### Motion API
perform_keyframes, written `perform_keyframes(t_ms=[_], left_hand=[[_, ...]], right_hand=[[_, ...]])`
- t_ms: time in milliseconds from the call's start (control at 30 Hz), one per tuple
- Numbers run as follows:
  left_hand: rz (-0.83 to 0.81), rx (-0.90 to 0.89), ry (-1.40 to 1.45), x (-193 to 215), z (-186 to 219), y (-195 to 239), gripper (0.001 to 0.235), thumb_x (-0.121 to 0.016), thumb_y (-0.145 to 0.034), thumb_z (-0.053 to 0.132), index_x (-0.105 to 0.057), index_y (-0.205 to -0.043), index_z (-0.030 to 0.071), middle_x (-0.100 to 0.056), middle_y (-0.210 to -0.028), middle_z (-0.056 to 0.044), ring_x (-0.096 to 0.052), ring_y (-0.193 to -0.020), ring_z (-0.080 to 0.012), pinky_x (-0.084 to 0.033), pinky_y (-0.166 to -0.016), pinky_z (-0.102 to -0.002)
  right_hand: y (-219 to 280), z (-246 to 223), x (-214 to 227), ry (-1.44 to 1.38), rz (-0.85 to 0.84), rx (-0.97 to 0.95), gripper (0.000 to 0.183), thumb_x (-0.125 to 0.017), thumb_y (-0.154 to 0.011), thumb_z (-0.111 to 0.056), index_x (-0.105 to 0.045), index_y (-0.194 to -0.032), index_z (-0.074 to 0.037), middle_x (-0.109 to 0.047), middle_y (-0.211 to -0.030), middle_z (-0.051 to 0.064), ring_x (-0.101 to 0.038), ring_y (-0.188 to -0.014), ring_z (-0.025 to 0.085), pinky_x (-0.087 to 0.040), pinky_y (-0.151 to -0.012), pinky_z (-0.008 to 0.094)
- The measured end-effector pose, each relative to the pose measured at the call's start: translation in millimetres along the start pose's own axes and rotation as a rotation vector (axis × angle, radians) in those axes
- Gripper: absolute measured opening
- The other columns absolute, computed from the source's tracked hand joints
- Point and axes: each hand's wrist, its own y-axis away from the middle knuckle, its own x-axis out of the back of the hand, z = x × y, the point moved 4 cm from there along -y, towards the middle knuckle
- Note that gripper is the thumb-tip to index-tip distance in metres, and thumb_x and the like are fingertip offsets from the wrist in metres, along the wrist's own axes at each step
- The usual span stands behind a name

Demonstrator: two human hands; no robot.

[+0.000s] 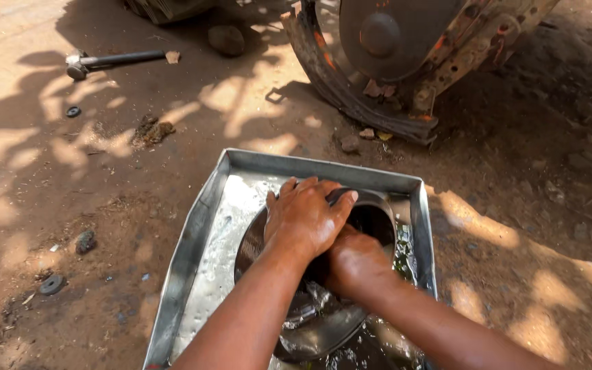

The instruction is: The person scrubs a dark metal part with a small abrasive pad in a shallow metal tray filled with water. The part is turned and scrubbed on multiple surfaces, including the interior, then rinsed and set aside in the tray.

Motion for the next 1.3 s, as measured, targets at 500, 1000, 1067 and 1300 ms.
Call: perform_keyframes(t_ms=[500,1000,1067,1300], left_hand=[[0.007,-0.004,-0.020,-5.5,15.6,17.9,0.056,-0.051,-0.092,0.061,-0.064,-0.135,0.027,-0.043,-0.157,-0.007,-0.023,-0.152,-0.0348,-0.007,-0.123,-0.061],[-0.085,-0.113,-0.126,-9.4,23.2,16.0,0.060,-0.049,-0.089,0.064,-0.060,-0.138,0.031,-0.038,-0.160,-0.003,-0.019,-0.154,-0.0309,-0.007,-0.124,-0.058],[-0.085,-0.112,-0.103,-11.4,28.0,11.4,0.060,-0.048,-0.090,0.065,-0.061,-0.138,0.031,-0.038,-0.159,-0.003,-0.019,-0.154,-0.0305,-0.007,-0.125,-0.056],[-0.083,-0.065,-0.061,-10.1,24.4,2.5,0.060,-0.050,-0.091,0.064,-0.063,-0.137,0.028,-0.040,-0.160,-0.005,-0.020,-0.155,-0.0310,-0.007,-0.126,-0.057]], right_hand=[[95.8,14.9,-126.2,-0.103,0.079,-0.425,0.036,-0.070,-0.088,-0.031,-0.067,-0.116,-0.007,-0.070,-0.094,0.017,-0.067,-0.090,0.038,-0.055,-0.076,0.050],[82.0,16.4,-50.9,0.081,-0.036,0.025,0.037,-0.071,-0.077,-0.017,-0.071,-0.113,-0.011,-0.065,-0.103,0.015,-0.062,-0.102,0.037,-0.051,-0.087,0.050],[92.9,29.6,-43.5,0.101,0.017,-0.025,0.037,-0.072,-0.075,-0.015,-0.071,-0.112,-0.011,-0.064,-0.104,0.015,-0.061,-0.103,0.037,-0.050,-0.088,0.050],[104.6,-81.3,-153.5,-0.693,0.024,-0.333,0.031,-0.069,-0.087,-0.023,-0.072,-0.115,-0.010,-0.068,-0.106,0.016,-0.064,-0.103,0.034,-0.050,-0.090,0.048]])
